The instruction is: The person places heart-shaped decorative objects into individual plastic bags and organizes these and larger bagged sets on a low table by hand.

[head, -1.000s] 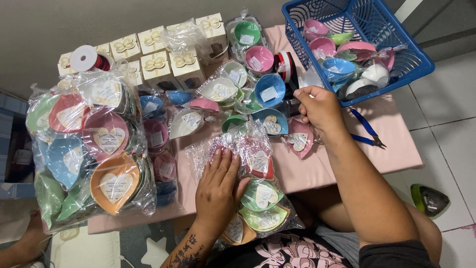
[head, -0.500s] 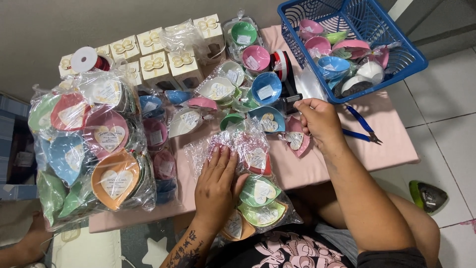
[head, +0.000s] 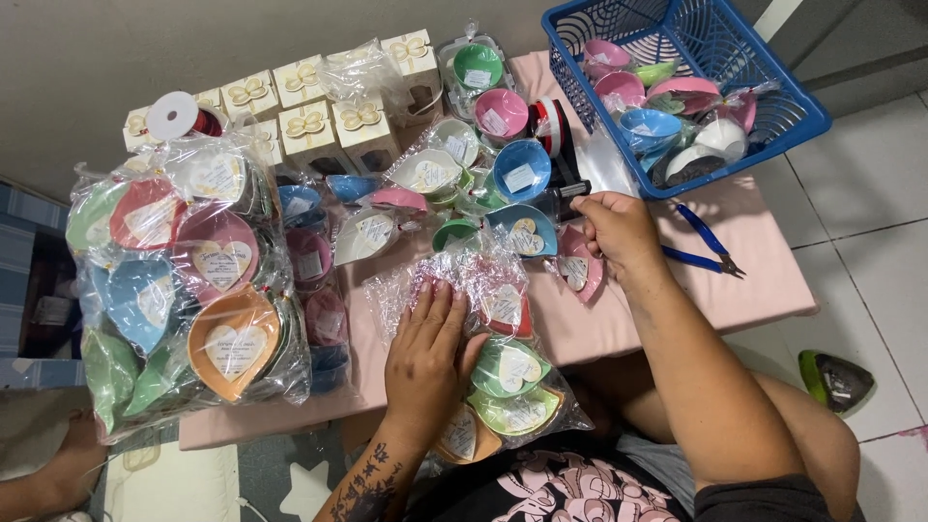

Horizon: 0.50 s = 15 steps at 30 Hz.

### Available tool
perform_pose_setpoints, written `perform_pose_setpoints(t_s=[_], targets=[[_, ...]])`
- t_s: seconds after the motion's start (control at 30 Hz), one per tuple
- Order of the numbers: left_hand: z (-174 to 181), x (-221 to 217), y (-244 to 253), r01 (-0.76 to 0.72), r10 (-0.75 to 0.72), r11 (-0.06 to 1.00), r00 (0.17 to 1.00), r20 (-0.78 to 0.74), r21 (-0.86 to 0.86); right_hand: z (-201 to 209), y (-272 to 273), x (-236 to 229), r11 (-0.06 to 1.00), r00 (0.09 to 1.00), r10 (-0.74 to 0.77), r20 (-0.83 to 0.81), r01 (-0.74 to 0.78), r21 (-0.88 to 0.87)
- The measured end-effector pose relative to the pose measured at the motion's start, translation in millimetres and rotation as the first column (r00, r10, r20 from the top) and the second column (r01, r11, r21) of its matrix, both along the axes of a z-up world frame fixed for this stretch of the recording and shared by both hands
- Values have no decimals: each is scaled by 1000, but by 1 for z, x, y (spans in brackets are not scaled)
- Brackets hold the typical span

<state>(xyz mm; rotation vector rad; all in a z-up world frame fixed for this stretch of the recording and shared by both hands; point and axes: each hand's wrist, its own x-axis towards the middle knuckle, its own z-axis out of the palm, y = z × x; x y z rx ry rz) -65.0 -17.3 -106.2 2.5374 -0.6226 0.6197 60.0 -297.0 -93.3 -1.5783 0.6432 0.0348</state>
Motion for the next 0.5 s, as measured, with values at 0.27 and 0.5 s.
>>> perform_pose_setpoints(t_s=[0.27,0.5], targets=[[-11,2,-10,-94,94,996,995,31,-2,-24,5,-6,989,998,65,-1,-65,-136],[-12,2,-24,-248,253,967,959,127,-55,4,9,-45,690,803,385,456,79,-720]])
